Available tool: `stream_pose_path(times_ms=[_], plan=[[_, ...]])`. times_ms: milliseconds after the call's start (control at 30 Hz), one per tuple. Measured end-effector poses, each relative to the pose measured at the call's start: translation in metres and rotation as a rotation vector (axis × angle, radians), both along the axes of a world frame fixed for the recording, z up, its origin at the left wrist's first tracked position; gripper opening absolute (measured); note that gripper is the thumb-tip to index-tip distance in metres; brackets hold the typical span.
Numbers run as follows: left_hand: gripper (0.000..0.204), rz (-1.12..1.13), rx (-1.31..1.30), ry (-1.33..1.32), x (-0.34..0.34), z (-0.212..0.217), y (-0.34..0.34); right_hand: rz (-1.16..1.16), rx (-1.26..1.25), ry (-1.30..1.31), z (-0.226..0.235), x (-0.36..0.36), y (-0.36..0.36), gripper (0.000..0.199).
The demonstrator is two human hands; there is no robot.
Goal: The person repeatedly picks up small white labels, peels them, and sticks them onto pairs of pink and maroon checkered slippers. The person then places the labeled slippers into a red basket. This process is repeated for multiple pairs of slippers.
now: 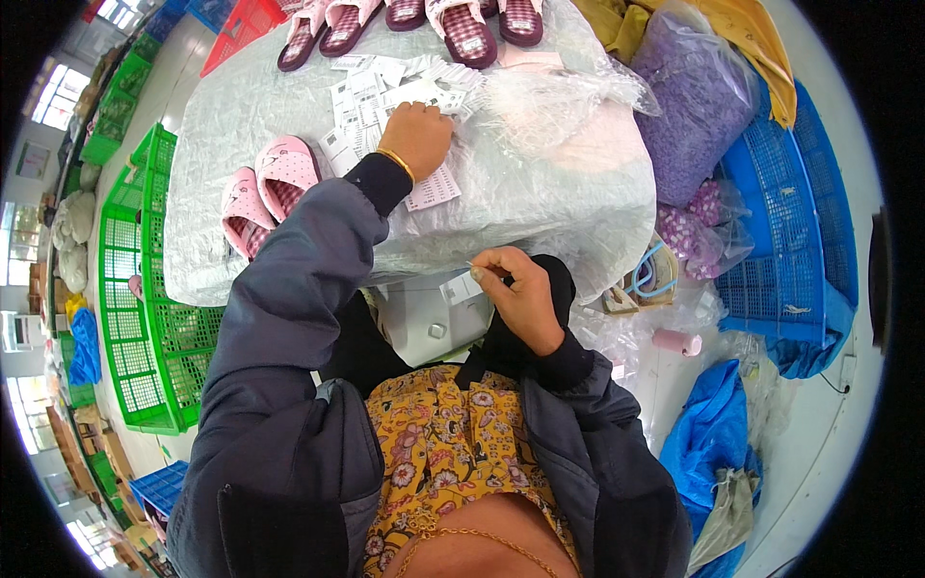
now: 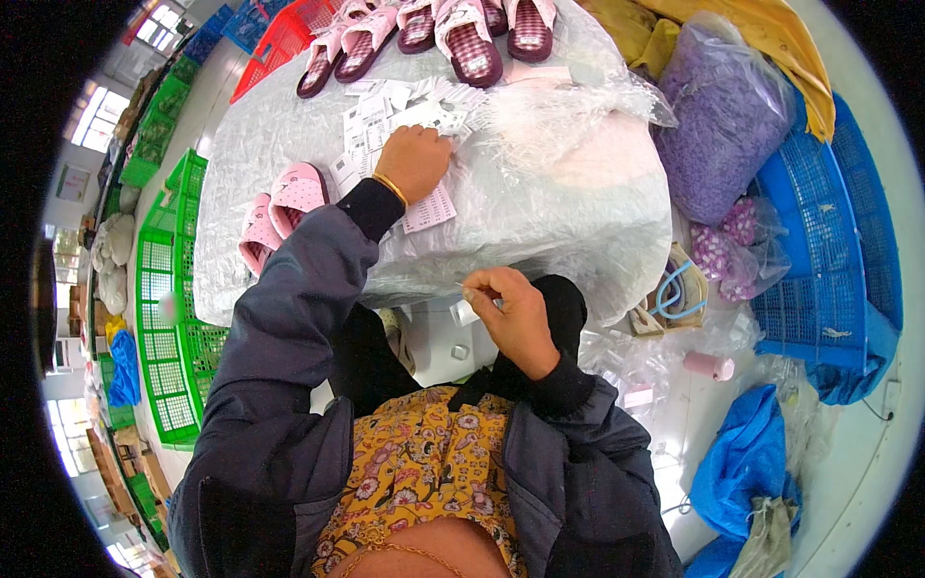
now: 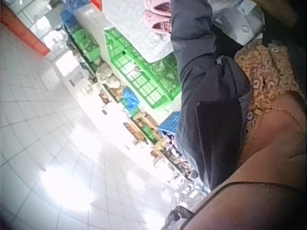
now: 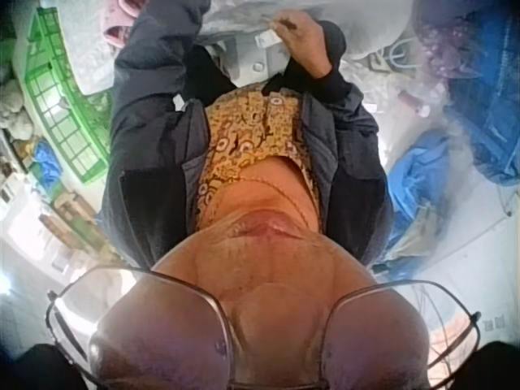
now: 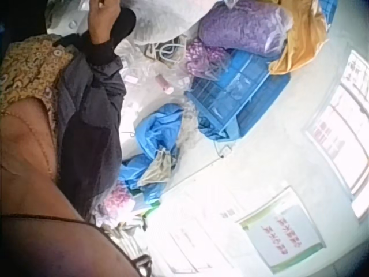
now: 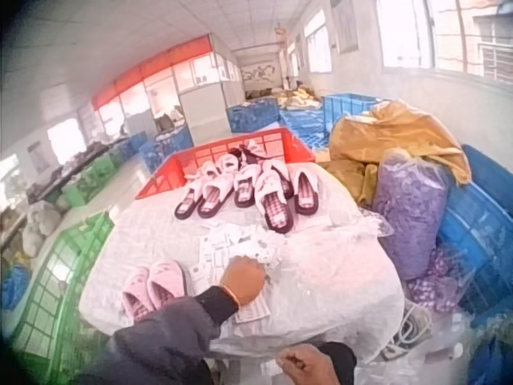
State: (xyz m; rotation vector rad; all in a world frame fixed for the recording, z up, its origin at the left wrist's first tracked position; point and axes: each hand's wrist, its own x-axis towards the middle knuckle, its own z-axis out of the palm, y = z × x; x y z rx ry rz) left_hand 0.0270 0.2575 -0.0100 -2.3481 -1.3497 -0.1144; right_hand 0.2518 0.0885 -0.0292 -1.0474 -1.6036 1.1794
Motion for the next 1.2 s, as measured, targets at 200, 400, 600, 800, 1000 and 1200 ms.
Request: stream_pose_path(times_ms=[200, 400, 600, 800, 1000, 1200], plan=[[0.009, 0.053, 0.145, -0.104, 0.003, 0.012, -0.009, 0.006, -0.021, 0.015, -0.002, 0.004, -0.006, 0.01], [0.01, 0.072, 0.132, -0.388, 0.004, 0.039, -0.043, -0.017, 0.002, 0.007, 0.002, 0.003, -0.01, 0.011], [0.018, 0.226, -0.172, -1.144, -0.011, 0.036, -0.09, -0.08, 0.148, 0.011, 0.011, 0.0, -0.009, 0.011], [0.021, 0.305, -0.605, -1.777, -0.015, 0.039, -0.13, -0.057, -0.039, 0.143, 0.037, -0.007, -0.008, 0.012], [0.018, 0.25, -0.714, -1.982, -0.008, 0.04, -0.163, -0.085, -0.217, 0.321, 0.052, -0.018, -0.004, 0.038], [0.009, 0.268, -0.784, -2.128, -0.004, 0.025, -0.187, -0.108, -0.282, 0.463, 0.051, -0.02, -0.003, 0.037]])
